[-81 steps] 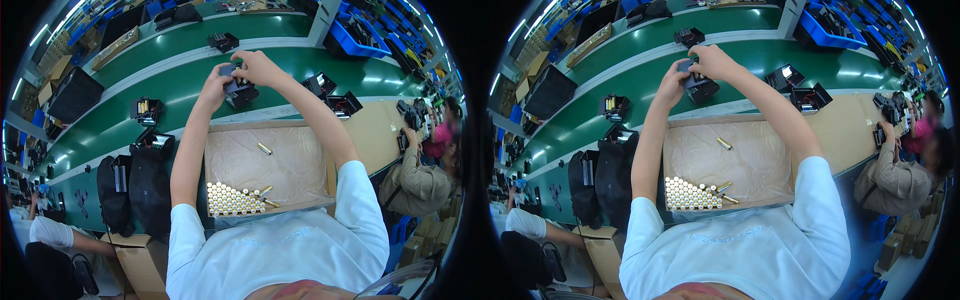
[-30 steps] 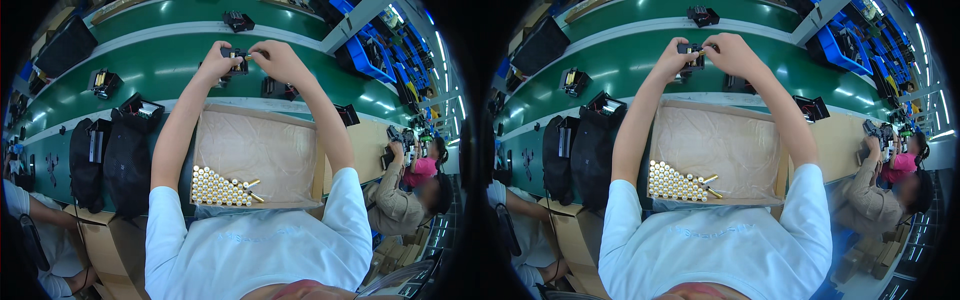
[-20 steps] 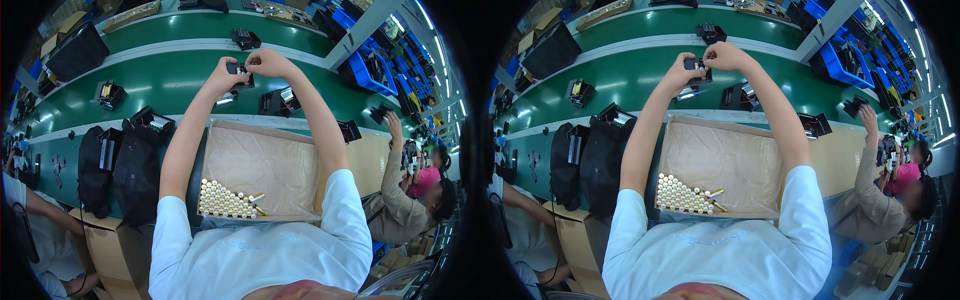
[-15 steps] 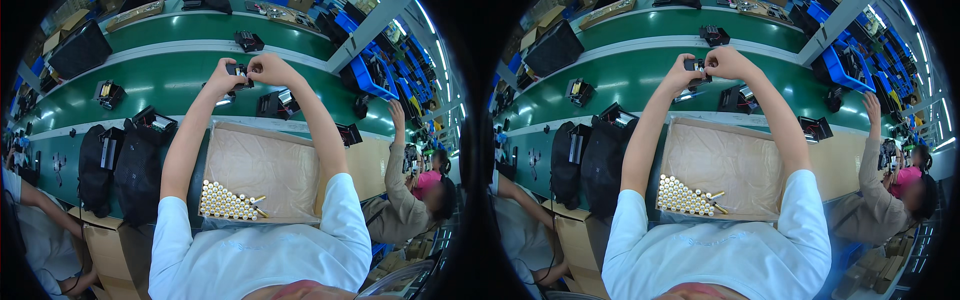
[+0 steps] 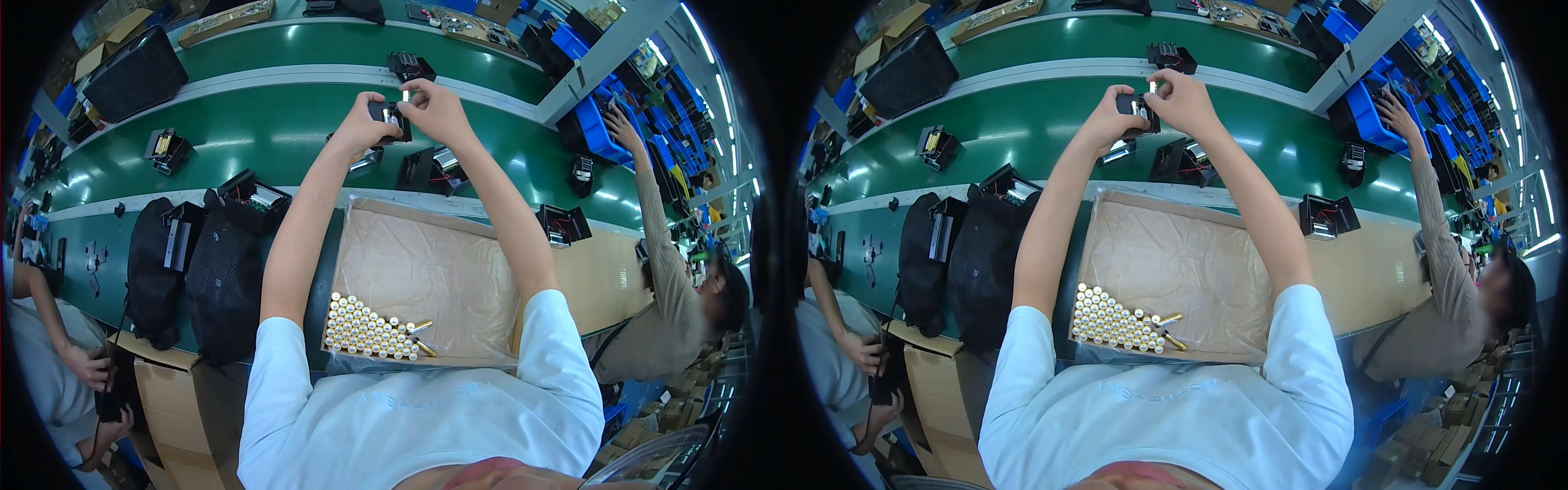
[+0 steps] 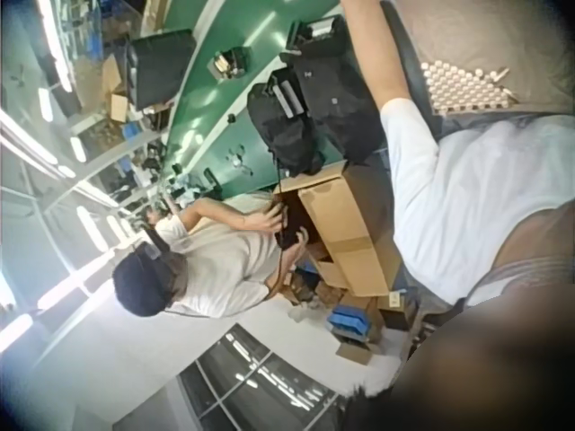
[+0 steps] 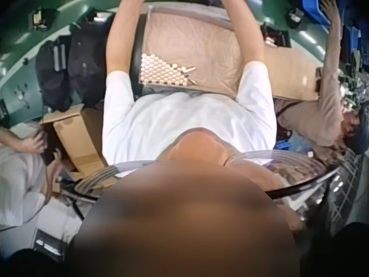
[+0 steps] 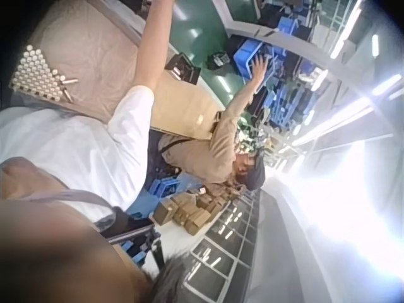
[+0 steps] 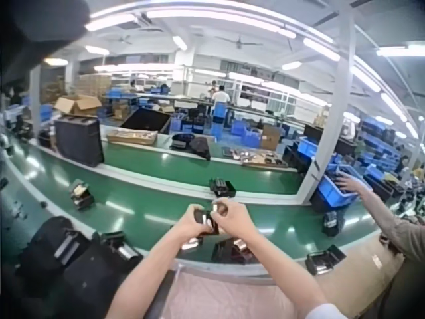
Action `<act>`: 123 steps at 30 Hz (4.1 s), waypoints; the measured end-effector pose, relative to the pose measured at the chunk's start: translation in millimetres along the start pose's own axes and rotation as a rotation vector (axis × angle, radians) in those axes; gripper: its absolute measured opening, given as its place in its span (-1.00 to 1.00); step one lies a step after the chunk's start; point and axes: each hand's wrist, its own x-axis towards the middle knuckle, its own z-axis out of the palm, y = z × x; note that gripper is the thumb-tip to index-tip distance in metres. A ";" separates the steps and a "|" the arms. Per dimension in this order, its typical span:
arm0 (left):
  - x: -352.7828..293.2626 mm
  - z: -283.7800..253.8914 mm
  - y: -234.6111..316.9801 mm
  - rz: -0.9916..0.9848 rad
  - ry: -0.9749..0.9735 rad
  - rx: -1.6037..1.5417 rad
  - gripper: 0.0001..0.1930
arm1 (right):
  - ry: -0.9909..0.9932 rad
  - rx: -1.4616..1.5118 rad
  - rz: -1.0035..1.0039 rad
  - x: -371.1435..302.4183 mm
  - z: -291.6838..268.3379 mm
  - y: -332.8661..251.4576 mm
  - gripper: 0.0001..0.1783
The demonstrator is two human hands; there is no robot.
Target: Assembling electronic components by inserting small battery-like cylinders into plastic housings on an assembly line.
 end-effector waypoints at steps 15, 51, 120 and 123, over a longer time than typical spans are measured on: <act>7.9 -21.3 -4.7 0.049 0.119 0.066 -0.27 | -0.066 0.586 0.409 28.4 51.8 18.9 -0.62; -38.7 -47.4 -1.0 0.260 -0.368 1.487 -0.41 | -0.840 0.296 -0.160 -218.7 -13.2 -73.4 -0.72; -3.1 3.3 -12.8 -0.084 0.082 -0.328 -0.31 | 0.066 0.070 -0.175 1.6 3.5 5.7 -0.78; -5.6 4.2 -9.6 -0.051 0.054 -0.248 -0.26 | 0.069 0.002 -0.239 12.4 10.5 8.3 -0.74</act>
